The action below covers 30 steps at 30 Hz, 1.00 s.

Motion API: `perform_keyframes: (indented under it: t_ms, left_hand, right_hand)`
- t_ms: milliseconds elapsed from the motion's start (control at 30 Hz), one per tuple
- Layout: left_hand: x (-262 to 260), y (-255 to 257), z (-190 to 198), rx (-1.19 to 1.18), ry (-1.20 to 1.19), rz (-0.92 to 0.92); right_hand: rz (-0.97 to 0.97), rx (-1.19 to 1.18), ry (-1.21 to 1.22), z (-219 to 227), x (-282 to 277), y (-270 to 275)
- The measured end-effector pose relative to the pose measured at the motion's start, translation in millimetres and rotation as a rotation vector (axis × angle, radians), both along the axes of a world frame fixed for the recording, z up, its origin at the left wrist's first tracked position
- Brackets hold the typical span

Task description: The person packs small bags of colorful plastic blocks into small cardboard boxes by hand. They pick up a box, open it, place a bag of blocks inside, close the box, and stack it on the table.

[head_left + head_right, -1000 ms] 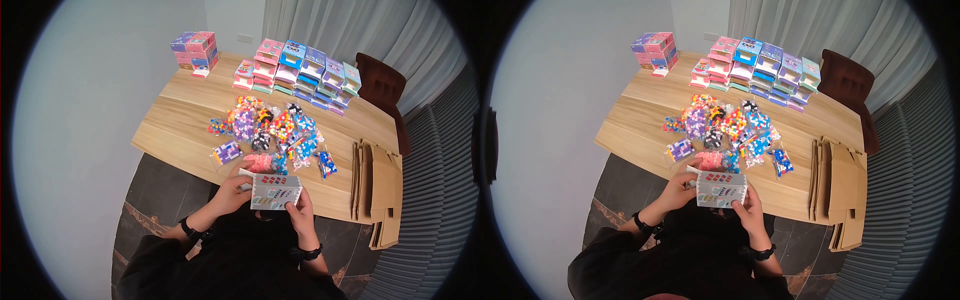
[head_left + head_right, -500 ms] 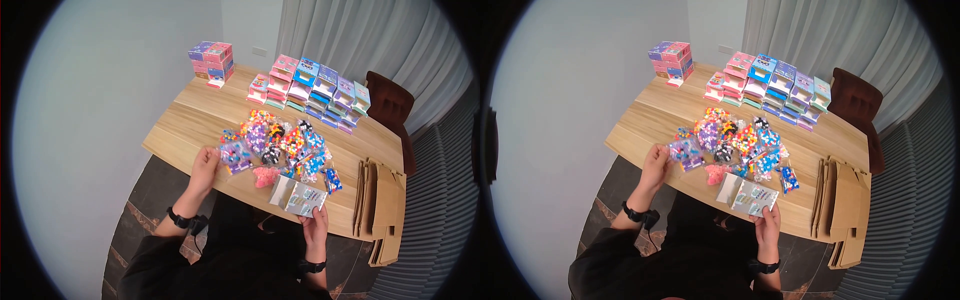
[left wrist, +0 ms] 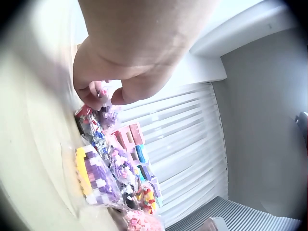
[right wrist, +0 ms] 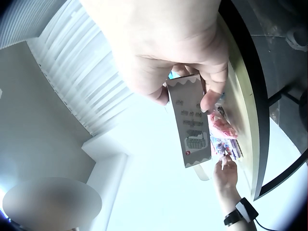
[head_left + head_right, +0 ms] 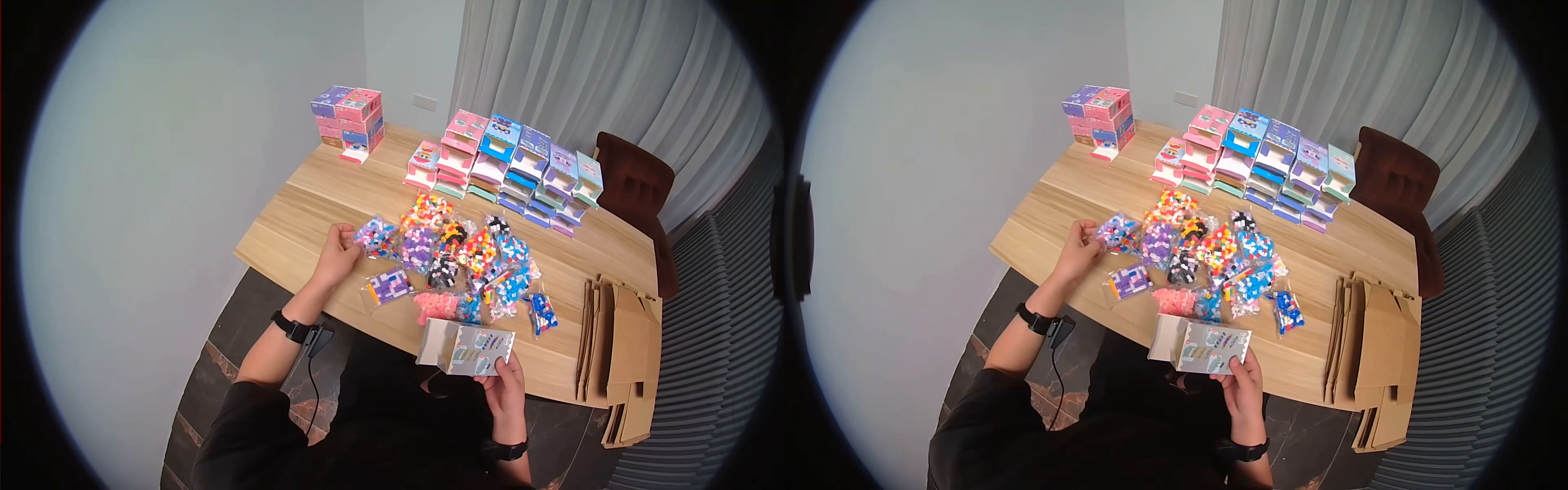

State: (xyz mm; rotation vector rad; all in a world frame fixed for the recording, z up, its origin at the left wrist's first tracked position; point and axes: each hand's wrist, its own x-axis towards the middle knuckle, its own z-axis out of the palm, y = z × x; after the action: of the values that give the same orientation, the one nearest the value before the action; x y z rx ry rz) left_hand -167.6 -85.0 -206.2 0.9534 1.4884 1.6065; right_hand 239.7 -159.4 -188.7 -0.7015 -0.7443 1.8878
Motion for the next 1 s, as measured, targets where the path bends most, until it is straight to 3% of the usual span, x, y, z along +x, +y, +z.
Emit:
perform_keyframes:
  t_ms: [133, 233, 333, 433, 500, 567, 667, 700, 800, 900, 1000]
  left_hand:
    - [2.9, -7.8, -0.9, -0.055, 0.212, -0.008]
    - [5.5, -13.6, 0.1, 0.034, 0.547, 0.095]
    - [18.7, -24.6, 16.7, 0.059, 0.557, 0.205]
    - [54.8, -54.4, 42.2, 0.106, 0.515, 0.077]
    - [89.3, -80.0, 76.8, 0.052, 0.430, -0.291]
    - [112.7, -89.9, 81.6, 0.107, 0.541, -0.526]
    - [123.6, -91.3, 91.3, -0.010, 0.473, -0.809]
    - [126.4, -92.8, 101.4, -0.204, 0.380, -0.834]
    - [118.0, -85.7, 88.2, -0.053, 0.342, -0.788]
    - [88.7, -67.8, 117.2, -0.138, 0.415, -0.627]
    - [51.4, -23.8, 121.8, -0.062, -0.045, -0.334]
  right_hand:
    - [0.008, -0.001, -0.013, 0.0, -1.9, 0.0]
    - [0.016, 0.006, -0.017, 4.7, -6.7, 2.5]
    - [0.020, 0.025, -0.051, 3.9, -9.2, 3.9]
    - [0.001, 0.062, -0.106, 3.6, -11.7, 3.7]
    - [0.003, 0.067, -0.155, 0.6, -9.7, 5.0]
    - [-0.001, 0.121, -0.218, 4.2, -15.9, 7.0]
    - [0.000, 0.280, -0.341, 11.7, -28.4, 9.1]
    - [0.005, 0.348, -0.383, 14.0, -32.3, 10.8]
    - [0.031, 0.444, -0.255, 21.1, -34.4, 15.6]
    - [0.123, 0.342, -0.143, 5.4, -19.5, 28.6]
    - [0.203, 0.304, -0.277, -20.8, -8.7, 34.3]
